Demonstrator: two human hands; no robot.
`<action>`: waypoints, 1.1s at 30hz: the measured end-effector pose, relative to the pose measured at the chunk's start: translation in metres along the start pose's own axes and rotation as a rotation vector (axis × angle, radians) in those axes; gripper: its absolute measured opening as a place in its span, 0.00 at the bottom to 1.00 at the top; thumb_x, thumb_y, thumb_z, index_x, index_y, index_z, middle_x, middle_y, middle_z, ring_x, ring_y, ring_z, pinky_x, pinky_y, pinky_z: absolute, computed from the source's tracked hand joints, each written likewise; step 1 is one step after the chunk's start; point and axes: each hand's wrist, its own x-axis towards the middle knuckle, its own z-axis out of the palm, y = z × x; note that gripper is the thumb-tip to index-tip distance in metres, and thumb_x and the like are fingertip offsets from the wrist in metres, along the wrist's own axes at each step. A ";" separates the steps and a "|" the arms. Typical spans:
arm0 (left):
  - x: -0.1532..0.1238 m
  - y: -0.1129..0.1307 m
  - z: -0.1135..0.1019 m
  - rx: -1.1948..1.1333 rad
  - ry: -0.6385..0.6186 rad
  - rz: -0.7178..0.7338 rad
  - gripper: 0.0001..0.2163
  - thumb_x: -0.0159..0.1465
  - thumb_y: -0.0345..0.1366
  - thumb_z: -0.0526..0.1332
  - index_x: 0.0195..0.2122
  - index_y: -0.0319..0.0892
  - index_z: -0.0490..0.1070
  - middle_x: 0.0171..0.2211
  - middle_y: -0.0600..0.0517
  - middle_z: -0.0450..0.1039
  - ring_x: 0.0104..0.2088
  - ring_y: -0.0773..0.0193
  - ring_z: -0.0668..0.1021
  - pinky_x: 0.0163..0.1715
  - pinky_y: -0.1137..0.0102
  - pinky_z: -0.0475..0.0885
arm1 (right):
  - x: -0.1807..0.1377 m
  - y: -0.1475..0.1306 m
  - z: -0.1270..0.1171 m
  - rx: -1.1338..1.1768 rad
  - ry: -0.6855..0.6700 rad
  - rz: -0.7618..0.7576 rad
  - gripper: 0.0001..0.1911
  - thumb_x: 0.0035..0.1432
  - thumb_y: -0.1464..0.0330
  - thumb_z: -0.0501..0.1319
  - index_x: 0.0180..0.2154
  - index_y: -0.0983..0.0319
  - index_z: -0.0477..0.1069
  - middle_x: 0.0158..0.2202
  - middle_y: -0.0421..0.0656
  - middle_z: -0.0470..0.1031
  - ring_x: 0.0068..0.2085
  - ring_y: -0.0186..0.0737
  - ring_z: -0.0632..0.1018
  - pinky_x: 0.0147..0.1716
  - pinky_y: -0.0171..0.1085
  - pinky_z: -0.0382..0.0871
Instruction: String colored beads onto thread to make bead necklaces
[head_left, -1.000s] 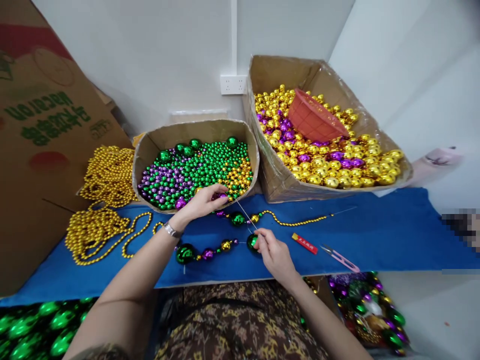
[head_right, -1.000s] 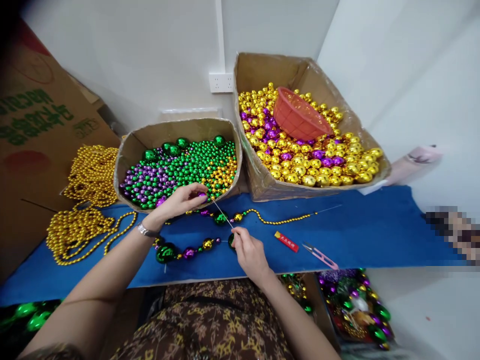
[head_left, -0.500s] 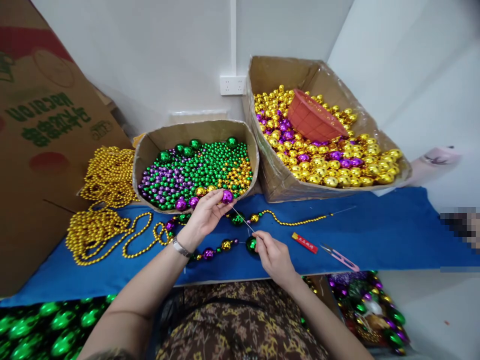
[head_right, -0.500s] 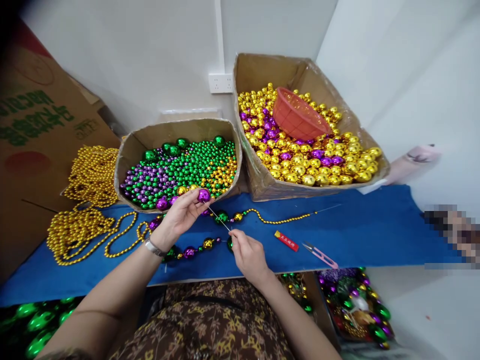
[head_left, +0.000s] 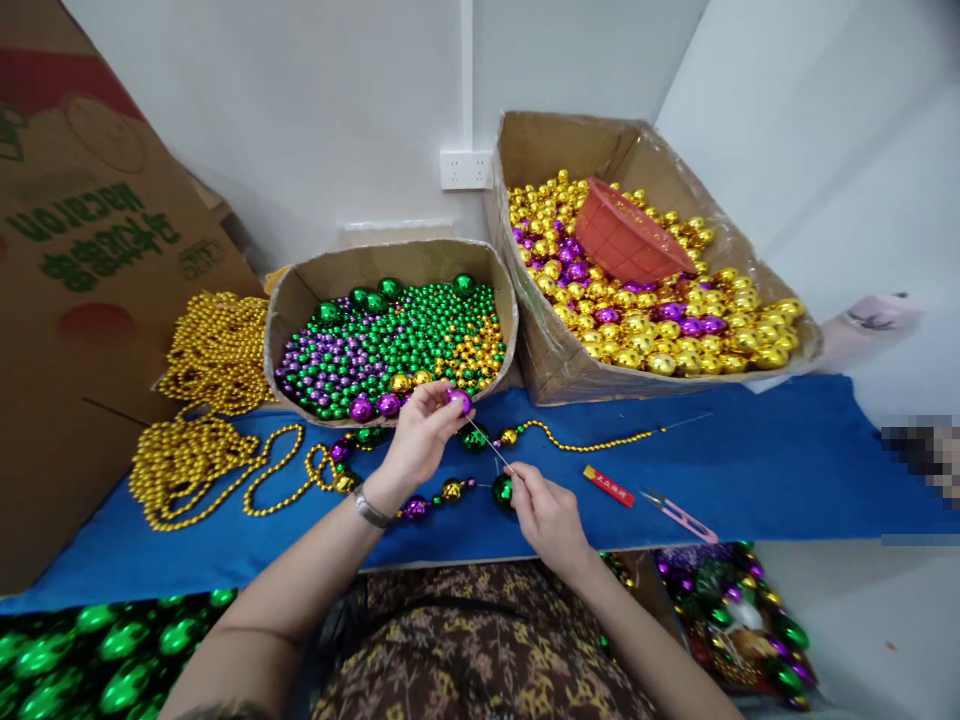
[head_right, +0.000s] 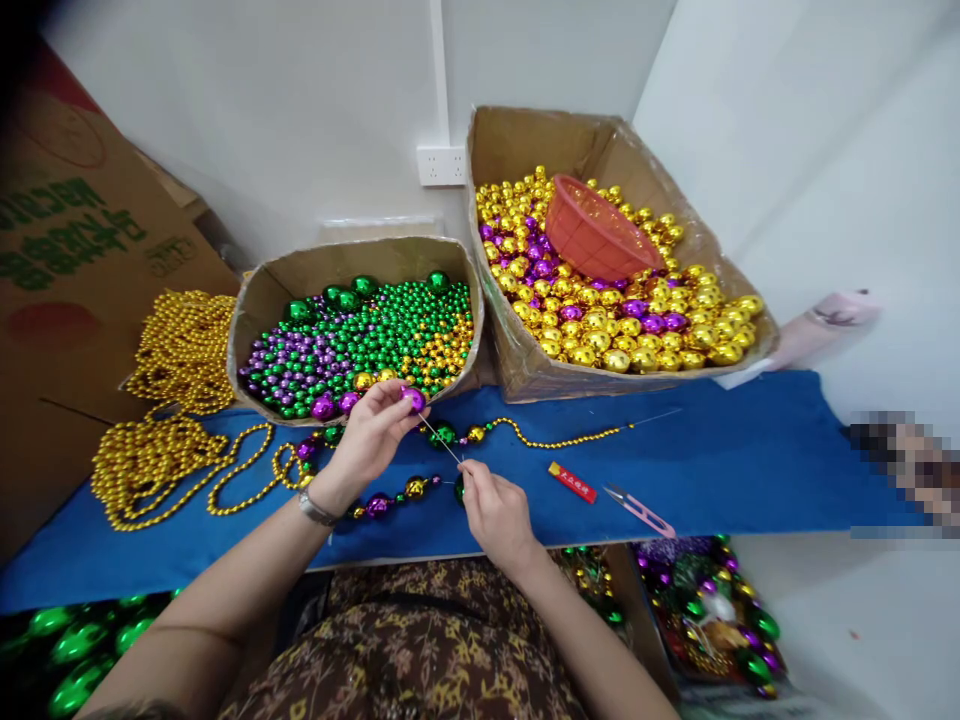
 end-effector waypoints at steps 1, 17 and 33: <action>-0.002 -0.004 0.001 0.027 0.005 0.027 0.16 0.49 0.31 0.73 0.37 0.40 0.71 0.33 0.55 0.72 0.35 0.69 0.76 0.42 0.66 0.75 | 0.000 0.000 0.000 -0.001 0.000 0.005 0.12 0.68 0.70 0.49 0.46 0.63 0.69 0.30 0.44 0.79 0.27 0.35 0.80 0.32 0.32 0.71; 0.029 0.003 -0.004 0.831 -0.236 0.365 0.12 0.66 0.41 0.57 0.47 0.40 0.70 0.43 0.45 0.74 0.42 0.60 0.76 0.40 0.67 0.73 | 0.002 0.003 -0.005 0.033 0.031 0.085 0.12 0.69 0.68 0.48 0.44 0.64 0.68 0.24 0.40 0.76 0.25 0.34 0.78 0.27 0.31 0.68; 0.085 0.004 0.008 1.267 -0.278 0.276 0.08 0.62 0.31 0.58 0.41 0.38 0.74 0.36 0.46 0.75 0.37 0.60 0.76 0.38 0.67 0.72 | -0.001 0.011 -0.008 0.035 0.058 0.132 0.11 0.69 0.68 0.48 0.44 0.63 0.67 0.23 0.40 0.76 0.24 0.34 0.78 0.27 0.31 0.67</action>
